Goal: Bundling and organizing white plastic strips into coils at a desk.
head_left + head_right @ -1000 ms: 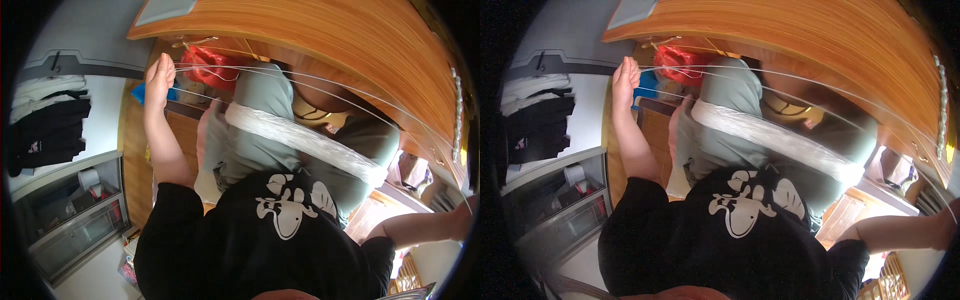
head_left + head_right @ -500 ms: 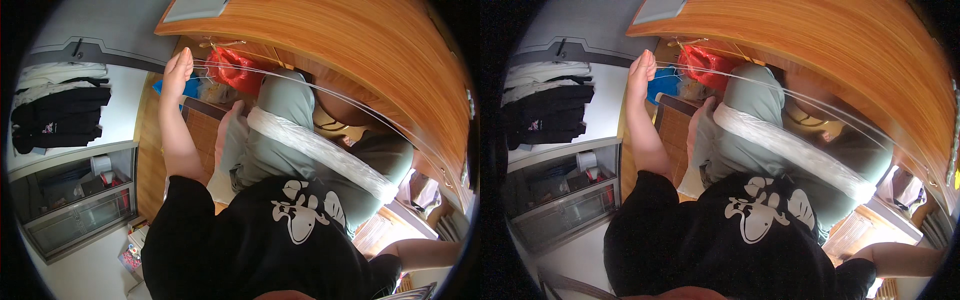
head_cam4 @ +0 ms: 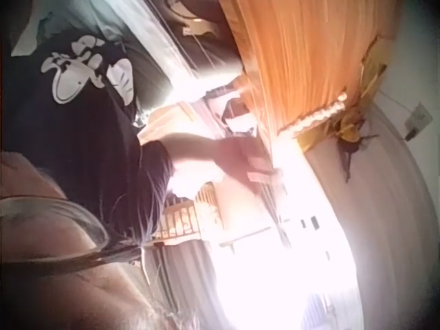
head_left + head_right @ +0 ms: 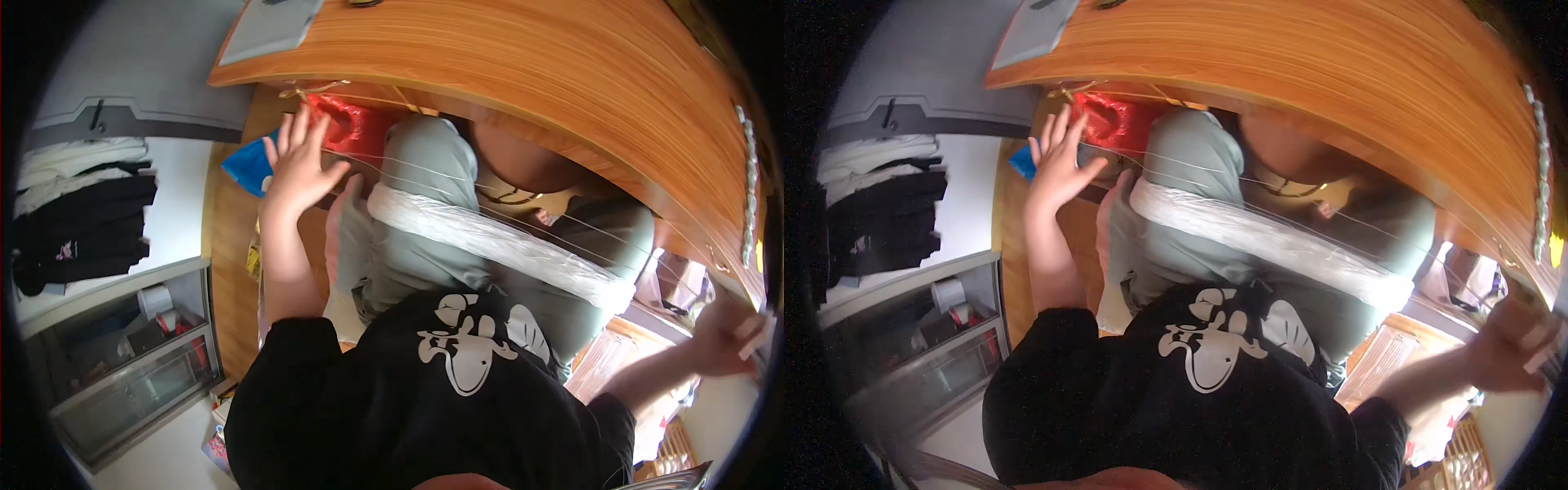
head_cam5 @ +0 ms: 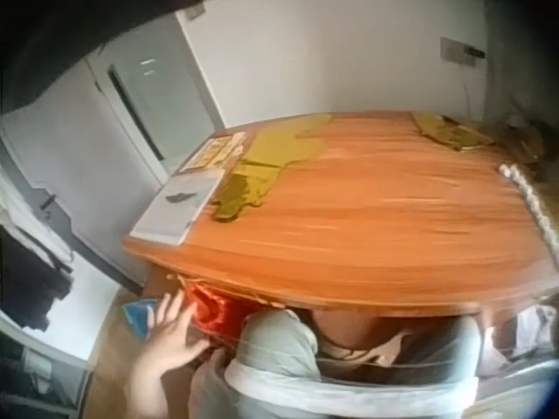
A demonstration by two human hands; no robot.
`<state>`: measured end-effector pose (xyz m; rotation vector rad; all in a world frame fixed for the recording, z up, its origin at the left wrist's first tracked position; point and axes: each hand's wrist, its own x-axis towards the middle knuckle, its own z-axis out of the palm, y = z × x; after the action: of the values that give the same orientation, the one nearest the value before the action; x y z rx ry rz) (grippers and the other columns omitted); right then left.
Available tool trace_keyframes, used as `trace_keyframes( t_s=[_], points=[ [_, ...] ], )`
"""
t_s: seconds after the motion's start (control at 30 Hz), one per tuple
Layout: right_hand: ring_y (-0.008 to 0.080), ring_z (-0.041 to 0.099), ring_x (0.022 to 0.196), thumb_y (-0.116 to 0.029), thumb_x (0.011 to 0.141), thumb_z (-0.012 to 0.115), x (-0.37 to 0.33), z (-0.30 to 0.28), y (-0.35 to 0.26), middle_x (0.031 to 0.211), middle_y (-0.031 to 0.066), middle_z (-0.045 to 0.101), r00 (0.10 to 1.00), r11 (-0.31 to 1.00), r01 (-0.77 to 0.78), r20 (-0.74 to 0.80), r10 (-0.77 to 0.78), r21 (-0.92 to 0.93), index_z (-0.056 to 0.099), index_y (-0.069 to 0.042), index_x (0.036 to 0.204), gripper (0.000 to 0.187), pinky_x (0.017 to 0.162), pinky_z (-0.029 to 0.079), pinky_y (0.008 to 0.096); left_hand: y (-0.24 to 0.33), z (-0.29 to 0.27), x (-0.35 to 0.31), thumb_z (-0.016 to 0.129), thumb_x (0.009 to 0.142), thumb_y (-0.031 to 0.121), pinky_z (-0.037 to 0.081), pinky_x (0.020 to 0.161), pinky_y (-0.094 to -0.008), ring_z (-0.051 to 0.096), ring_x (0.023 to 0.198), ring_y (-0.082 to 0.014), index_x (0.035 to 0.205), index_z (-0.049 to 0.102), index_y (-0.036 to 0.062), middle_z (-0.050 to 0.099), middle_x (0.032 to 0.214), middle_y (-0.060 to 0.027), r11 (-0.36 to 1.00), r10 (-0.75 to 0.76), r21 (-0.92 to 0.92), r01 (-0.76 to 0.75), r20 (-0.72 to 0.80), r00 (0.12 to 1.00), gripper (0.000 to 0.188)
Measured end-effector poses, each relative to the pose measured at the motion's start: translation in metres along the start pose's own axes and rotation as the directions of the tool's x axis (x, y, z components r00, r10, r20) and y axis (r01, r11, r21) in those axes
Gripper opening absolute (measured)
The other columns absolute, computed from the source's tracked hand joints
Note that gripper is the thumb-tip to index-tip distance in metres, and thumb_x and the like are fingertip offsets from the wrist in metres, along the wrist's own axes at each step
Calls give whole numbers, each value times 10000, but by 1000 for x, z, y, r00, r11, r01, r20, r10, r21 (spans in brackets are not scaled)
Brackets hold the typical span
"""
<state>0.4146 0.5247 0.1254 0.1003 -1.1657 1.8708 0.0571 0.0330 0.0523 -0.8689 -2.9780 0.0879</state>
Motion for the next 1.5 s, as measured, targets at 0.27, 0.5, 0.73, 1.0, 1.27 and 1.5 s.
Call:
trace_keyframes(
  t_s=[0.27, 0.5, 0.73, 1.0, 1.27, 1.5],
  points=[
    [101, 325, 580, -875, 716, 396, -79, 115, 159, 659, -4, 363, 744, 758, -82, 466, 478, -647, 215, 37, 1413, 1162, 535, 249, 265, 178, -26, -4, 732, 820, 84, 446, 961, -348, 583, 1121, -246, 1459, 203, -7, 614, 1155, -207, -367, 519, -918, 152, -66, 852, 835],
    [119, 435, 677, -711, 794, 558, -75, 129, 156, 1023, 87, 496, 580, 610, -420, 319, 750, -672, 216, -6, 1385, 981, 596, 362, 253, 222, -8, -6, 693, 826, -21, 526, 792, -285, 649, 886, -151, 1341, 352, 27, 676, 924, -114, -462, 418, -844, 272, 63, 906, 620],
    [32, 335, 594, -281, 958, 556, -90, 113, 175, 739, -55, 463, 660, 665, -746, 82, 747, -48, 453, -86, 1038, 234, 517, 248, 189, 219, -2, 2, 641, 888, 60, 465, 969, -381, 662, 916, -224, 1374, 314, 46, 688, 937, -83, -670, 448, -652, 354, 24, 894, 586],
    [82, 265, 483, -281, 947, 530, -81, 102, 177, 558, -63, 265, 319, 287, -934, 133, 938, 213, 353, -147, 676, 350, 443, 201, 257, 209, -1, 4, 517, 940, 80, 392, 687, -244, 496, 706, -104, 1364, 358, 53, 554, 799, -50, -564, 535, -719, 405, 55, 843, 453],
    [136, 587, 710, -146, 936, 507, -105, 114, 182, 741, 23, 602, 844, 821, -519, 8, 536, -237, 616, 5, 955, 187, 623, 471, 296, 239, 23, -12, 505, 952, 63, 406, 560, -208, 518, 669, -60, 1306, 462, 43, 625, 874, -23, -8, 328, -991, 133, 123, 937, 357],
    [333, 627, 769, -241, 915, 556, -130, 97, 176, 800, 145, 652, 673, 551, -389, 181, 717, -738, 622, -62, 884, 193, 670, 486, 412, 231, 11, -25, 480, 958, 80, 459, 726, -200, 592, 743, -106, 1402, 362, 25, 639, 785, -50, -406, 231, -856, 322, 245, 942, 463]
  ],
)
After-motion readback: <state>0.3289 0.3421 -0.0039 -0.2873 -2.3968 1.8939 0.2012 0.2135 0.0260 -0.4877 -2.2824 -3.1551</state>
